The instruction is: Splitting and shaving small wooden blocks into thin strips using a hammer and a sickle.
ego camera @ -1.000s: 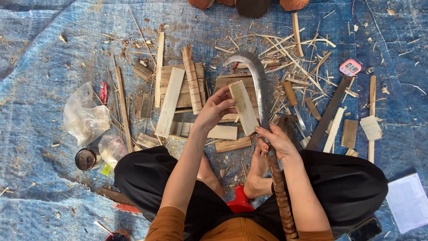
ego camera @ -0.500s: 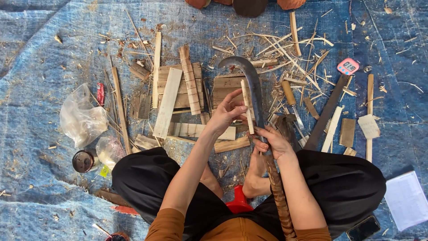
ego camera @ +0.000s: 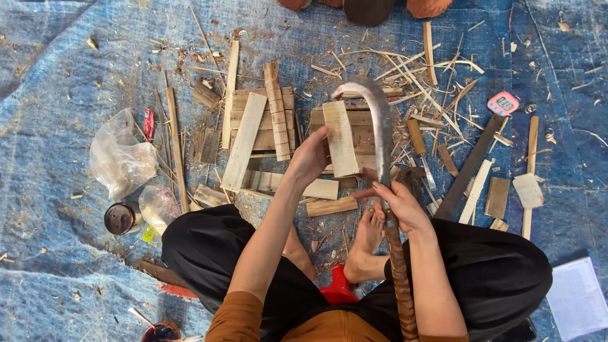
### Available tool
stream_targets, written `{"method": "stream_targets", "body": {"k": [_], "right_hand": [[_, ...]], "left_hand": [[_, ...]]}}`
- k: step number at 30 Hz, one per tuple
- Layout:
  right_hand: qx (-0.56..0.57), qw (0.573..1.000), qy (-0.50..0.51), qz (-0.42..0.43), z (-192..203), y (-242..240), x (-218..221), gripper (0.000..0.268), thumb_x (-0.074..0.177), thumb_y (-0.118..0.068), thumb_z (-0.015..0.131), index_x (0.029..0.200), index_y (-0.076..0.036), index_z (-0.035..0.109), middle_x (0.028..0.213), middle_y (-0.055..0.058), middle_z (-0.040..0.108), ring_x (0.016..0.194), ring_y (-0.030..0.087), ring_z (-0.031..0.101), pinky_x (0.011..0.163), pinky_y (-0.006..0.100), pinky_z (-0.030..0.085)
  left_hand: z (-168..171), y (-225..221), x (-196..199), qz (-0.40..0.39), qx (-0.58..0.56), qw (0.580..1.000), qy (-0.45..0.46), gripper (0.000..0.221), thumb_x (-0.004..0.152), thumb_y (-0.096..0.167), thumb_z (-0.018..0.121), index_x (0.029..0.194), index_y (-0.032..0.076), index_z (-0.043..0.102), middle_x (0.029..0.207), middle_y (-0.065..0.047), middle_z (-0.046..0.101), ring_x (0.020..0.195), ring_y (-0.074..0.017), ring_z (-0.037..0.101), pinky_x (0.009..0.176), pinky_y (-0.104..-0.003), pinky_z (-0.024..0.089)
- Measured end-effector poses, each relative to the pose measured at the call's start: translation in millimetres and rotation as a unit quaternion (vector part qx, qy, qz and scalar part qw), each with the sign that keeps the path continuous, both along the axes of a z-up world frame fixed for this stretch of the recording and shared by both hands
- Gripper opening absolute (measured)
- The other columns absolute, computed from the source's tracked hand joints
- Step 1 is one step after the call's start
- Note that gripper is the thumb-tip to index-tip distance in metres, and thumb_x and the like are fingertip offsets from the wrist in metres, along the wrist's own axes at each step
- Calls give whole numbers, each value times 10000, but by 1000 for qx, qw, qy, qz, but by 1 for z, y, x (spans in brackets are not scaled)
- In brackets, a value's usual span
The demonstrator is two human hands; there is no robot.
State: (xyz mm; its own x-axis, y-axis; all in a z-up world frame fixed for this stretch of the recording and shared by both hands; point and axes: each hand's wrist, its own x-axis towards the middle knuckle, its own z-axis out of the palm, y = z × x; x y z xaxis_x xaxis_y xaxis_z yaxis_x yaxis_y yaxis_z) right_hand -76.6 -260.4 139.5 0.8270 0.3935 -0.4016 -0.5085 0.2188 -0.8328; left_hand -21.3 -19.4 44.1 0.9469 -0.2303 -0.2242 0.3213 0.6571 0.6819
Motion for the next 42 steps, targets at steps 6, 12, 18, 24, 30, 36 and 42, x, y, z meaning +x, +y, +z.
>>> {"method": "stream_targets", "body": {"k": [6, 12, 18, 24, 30, 36, 42], "right_hand": [[-137, 986, -73, 58, -44, -12, 2, 409, 1085, -194, 439, 1432, -11, 556, 790, 335, 733, 387, 315, 660, 339, 369, 508], [-322, 932, -92, 141, -34, 26, 2, 273, 1025, -116, 441, 1249, -12, 557, 890, 281, 772, 617, 343, 769, 472, 372, 614], [-451, 851, -153, 222, -59, 39, 6, 543, 953, -181, 478, 1487, -238, 398, 649, 30, 766, 521, 211, 740, 478, 366, 576], [-422, 877, -133, 188, -69, 43, 5, 600, 930, -105, 443, 1525, -163, 399, 660, 82, 761, 459, 227, 704, 455, 358, 577], [-408, 888, -150, 147, -65, 48, 9, 541, 964, -96, 443, 1497, -171, 495, 571, 80, 717, 419, 231, 679, 381, 341, 541], [-430, 878, -139, 155, -73, 50, 9, 521, 964, -115, 452, 1480, -167, 507, 595, 99, 715, 474, 265, 701, 457, 373, 560], [-469, 854, -161, 158, -85, 48, 11, 499, 973, -132, 450, 1458, -207, 537, 635, 158, 718, 532, 332, 713, 501, 424, 563]], "left_hand": [[-36, 14, 11, 138, 146, 980, -14, 391, 945, 62, 751, 1328, 115, 693, 1107, -84, 735, 939, -161, 705, 796, -333, 607], [-71, 2, 23, 199, 299, 932, -43, 227, 930, -19, 727, 1132, 77, 765, 992, -161, 760, 959, -236, 716, 830, -426, 596], [-148, -6, 34, 184, 425, 886, -18, 326, 877, -20, 687, 1076, 212, 800, 960, -110, 747, 1050, -267, 710, 938, -427, 553], [-137, -7, 34, 195, 351, 916, 13, 248, 916, -47, 667, 1082, 103, 774, 980, -164, 741, 1013, -261, 687, 857, -411, 585], [-150, -10, 37, 204, 333, 921, 11, 199, 925, -15, 702, 1058, 111, 779, 978, -153, 758, 1005, -250, 690, 858, -419, 588], [-166, -6, 38, 198, 319, 927, 11, 225, 932, -16, 710, 1094, 121, 784, 1023, -148, 762, 1026, -235, 669, 840, -403, 595], [-149, -6, 36, 182, 321, 930, 14, 253, 942, -20, 701, 1136, 124, 777, 1062, -151, 750, 1048, -236, 659, 865, -418, 594]]}}
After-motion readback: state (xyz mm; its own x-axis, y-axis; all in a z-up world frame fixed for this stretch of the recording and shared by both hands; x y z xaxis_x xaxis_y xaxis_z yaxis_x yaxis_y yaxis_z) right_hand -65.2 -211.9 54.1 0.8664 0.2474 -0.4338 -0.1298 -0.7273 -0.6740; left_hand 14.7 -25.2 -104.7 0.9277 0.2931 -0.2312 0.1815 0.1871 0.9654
